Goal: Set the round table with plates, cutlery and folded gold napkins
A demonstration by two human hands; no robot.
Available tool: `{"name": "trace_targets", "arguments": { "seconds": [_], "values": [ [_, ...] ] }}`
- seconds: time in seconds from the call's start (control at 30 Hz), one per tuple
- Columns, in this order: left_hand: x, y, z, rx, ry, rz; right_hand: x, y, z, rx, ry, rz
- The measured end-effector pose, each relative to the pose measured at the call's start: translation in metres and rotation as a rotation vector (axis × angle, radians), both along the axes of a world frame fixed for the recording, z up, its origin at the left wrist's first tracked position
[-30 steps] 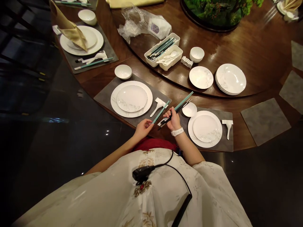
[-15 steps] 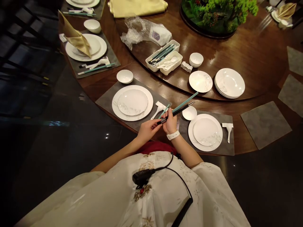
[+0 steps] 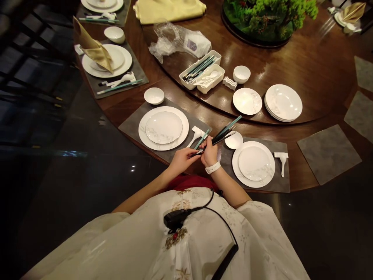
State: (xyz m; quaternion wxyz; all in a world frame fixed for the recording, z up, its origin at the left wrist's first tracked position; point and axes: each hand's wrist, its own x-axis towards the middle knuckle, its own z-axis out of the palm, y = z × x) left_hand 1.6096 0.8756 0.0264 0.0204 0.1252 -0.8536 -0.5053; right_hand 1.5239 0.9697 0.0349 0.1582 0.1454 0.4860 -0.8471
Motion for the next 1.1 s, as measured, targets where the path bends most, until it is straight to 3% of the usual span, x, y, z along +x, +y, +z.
{"name": "trace_targets", "arguments": {
  "seconds": [0.13,0.23,0.4,0.73,0.87,1.1],
  "values": [
    [-0.001,0.001,-0.012,0.147,-0.087,-0.023,0.006,-0.003,-0.007,0.049,-0.047,0.007],
    [0.0,0.0,-0.019,0.35,-0.183,-0.036,0.009,-0.001,-0.012,0.088,-0.07,0.043],
    [0.002,0.0,-0.017,0.642,-0.355,0.009,0.01,0.002,-0.017,0.067,-0.058,0.117],
    [0.01,-0.006,-0.016,0.974,-0.554,0.014,0.016,0.006,-0.022,0.1,-0.012,0.299],
    [0.011,-0.003,-0.017,1.099,-0.581,-0.026,0.016,0.007,-0.023,0.19,0.021,0.317],
    [0.01,-0.005,-0.013,1.101,-0.596,-0.006,0.014,0.013,-0.026,0.35,0.136,0.342]
  ]
}}
